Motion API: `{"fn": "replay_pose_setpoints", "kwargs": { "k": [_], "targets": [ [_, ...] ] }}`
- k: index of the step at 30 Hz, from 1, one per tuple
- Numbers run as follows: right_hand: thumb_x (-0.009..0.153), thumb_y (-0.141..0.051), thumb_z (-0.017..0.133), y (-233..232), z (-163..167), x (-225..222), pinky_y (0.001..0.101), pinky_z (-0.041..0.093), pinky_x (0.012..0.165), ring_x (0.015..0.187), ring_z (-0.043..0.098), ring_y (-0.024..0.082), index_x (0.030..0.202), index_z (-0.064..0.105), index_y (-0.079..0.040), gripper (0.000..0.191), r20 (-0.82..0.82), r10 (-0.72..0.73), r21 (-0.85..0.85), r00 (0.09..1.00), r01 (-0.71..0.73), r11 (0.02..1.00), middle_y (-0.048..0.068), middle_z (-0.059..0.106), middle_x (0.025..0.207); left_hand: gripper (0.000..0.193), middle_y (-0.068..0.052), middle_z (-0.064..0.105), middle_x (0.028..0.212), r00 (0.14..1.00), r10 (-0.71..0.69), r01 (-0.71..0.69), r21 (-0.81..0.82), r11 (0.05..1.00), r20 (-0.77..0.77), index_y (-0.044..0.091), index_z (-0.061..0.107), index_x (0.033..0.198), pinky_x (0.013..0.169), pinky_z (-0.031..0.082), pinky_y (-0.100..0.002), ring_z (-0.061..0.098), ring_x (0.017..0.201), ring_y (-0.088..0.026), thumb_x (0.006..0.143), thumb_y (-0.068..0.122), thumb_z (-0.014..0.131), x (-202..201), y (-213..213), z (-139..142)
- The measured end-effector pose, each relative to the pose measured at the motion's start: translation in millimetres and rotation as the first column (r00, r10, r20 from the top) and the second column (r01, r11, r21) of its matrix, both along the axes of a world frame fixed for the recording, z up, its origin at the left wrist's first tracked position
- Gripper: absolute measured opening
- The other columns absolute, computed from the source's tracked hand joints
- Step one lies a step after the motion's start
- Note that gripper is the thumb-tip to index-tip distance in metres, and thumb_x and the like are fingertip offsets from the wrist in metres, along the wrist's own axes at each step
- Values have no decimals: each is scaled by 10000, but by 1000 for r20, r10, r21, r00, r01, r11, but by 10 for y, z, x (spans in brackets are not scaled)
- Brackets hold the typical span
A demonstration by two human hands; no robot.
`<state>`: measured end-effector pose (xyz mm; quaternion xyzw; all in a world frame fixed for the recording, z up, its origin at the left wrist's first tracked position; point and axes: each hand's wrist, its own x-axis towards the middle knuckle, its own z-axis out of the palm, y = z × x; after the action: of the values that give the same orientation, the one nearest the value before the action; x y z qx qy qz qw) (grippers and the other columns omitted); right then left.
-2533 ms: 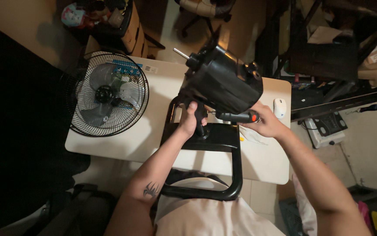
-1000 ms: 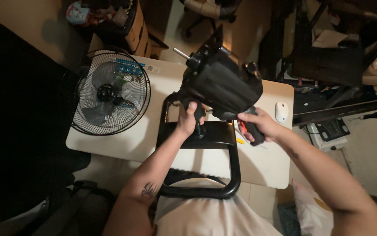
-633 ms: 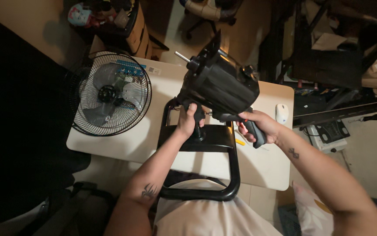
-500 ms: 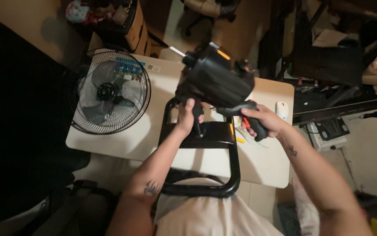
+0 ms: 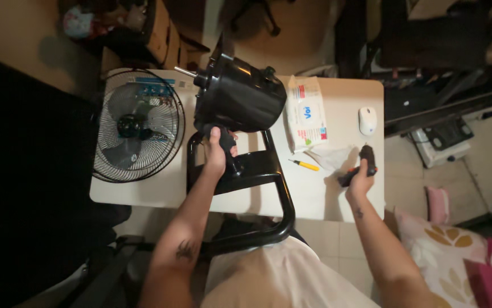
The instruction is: The person services an electric stand fan on a table. They unscrew the motor housing with a screwdriver and a cordless drill, detach the rear guard and motor from the stand frame, handle the fan blades and front guard, and manipulate small fasteners while separating the fan components.
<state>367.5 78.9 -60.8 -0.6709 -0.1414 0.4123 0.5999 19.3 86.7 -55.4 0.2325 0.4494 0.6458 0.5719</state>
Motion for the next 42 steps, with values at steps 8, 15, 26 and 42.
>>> {"fn": "replay_pose_setpoints", "kwargs": {
  "k": [8,15,26,42],
  "targets": [
    [1027,-457,593,-177,-113,5,420,614,662,730,692,264,1057,588,9,467,-460,119,-86,880,-178,980,144,678,865,569,-137,623,738,987,-49,48,-12,999,-154,-39,581,903,456,455,-333,566,504,-193,991,523,592,285,126,-12],
    [955,-154,650,-206,-186,150,457,571,706,782,673,289,1091,632,46,242,-127,225,-116,966,-240,964,166,700,904,533,-114,611,703,960,-112,122,22,992,-256,-55,604,882,452,458,-305,568,507,-162,994,465,644,515,282,14],
    [1004,-234,640,-322,-3,-401,343,515,723,801,634,219,1098,668,-32,224,-314,633,48,708,-654,755,118,695,939,323,-39,614,734,950,13,19,99,995,-312,-12,629,920,480,457,-276,570,543,-118,973,300,697,763,307,-38],
    [873,-63,667,89,44,-909,318,470,453,477,531,143,1090,713,23,238,-383,801,-214,460,-888,408,91,680,703,382,-30,629,1034,813,-214,277,36,960,-542,25,631,1182,883,526,-278,592,950,-113,864,112,824,169,-219,56]
  ]
}}
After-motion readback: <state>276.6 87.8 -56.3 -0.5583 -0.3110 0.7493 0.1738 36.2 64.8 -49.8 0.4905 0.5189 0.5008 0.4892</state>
